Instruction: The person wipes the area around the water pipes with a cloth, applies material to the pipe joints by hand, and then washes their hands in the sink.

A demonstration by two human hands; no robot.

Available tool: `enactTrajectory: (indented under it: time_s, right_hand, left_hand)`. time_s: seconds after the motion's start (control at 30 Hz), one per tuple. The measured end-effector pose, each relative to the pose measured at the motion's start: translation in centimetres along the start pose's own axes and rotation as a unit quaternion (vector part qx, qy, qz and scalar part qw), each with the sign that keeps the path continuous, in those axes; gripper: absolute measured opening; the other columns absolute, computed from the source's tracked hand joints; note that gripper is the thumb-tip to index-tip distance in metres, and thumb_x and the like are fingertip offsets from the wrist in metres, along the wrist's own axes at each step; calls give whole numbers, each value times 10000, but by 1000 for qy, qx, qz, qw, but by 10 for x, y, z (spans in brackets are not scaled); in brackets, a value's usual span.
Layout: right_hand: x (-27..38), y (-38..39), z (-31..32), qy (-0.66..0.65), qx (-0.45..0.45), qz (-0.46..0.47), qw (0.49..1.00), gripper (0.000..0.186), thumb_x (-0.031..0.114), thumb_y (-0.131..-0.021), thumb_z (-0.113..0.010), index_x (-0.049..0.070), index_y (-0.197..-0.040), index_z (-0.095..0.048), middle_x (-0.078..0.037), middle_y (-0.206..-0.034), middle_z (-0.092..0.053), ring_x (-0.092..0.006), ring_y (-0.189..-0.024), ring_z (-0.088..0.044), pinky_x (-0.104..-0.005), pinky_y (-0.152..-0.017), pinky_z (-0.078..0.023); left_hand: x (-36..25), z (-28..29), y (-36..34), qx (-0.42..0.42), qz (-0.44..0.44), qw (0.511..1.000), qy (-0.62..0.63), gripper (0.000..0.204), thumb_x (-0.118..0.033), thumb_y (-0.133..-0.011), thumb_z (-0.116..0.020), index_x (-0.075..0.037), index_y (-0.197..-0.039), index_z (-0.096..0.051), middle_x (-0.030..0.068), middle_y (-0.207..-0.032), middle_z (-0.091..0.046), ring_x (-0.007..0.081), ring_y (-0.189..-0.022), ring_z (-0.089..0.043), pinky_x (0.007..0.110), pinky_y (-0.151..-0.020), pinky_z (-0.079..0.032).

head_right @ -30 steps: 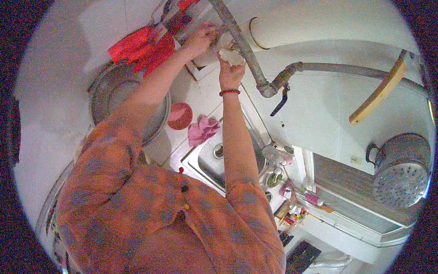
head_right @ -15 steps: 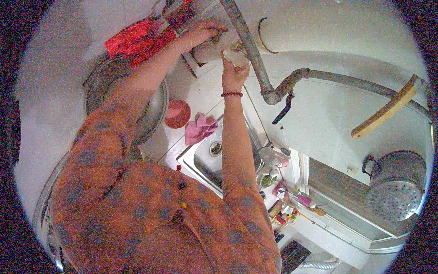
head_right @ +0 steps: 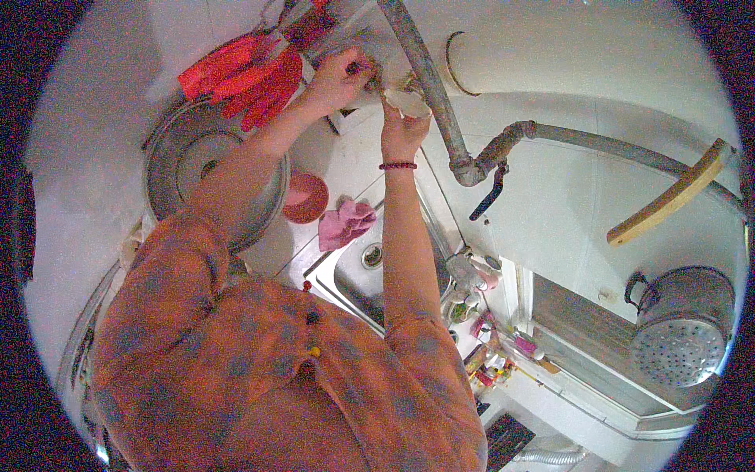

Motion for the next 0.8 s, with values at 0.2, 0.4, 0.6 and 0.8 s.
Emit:
enactTrajectory:
  time_s: [0.2,0.4,0.6,0.8]
  right_hand:
    - [-5,-2,-5,-2,43,16,999,557,-10,-728,-713,-22,-1208,-431,-96,-1156,-528,-189,-1025,-520,-298,-878,-446]
    - [-10,-1,-1,31,38,-16,999,564,-15,-724,-712,-8,-1212,-428,-104,-1190,-506,-197,-1065,-501,-312,-905,-435]
    - [-7,0,0,40,32,8,999,565,-19,-719,-714,-13,-1208,-432,-100,-1202,-503,-195,-1076,-495,-316,-903,-443]
    - [-10,-2,3,3,21,28,999,369,26,-706,-734,10,-1037,-572,-89,-1084,-594,-183,-995,-567,-315,-864,-463]
  left_hand:
    - [-11,0,-22,-52,4,999,13,178,-184,-827,-579,-18,-890,-578,134,-787,-628,242,-752,-615,358,-698,-474]
    - [-5,-6,22,-63,22,997,44,152,-146,-813,-592,1,-834,-561,132,-733,-621,215,-677,-608,332,-621,-473]
    - [-45,-1,-23,-81,-66,993,54,125,-148,-855,-560,-29,-893,-562,106,-815,-613,219,-738,-602,352,-696,-481]
    - [-32,-5,5,-79,-68,992,71,86,-92,-832,-579,-27,-874,-542,123,-819,-598,233,-762,-604,324,-693,-481]
Point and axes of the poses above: each hand's wrist, its own y-axis away from the middle knuckle, its own z-axis out of the back of the hand, x = y × z, the point moved 8 cm from there along -y, towards the middle knuckle
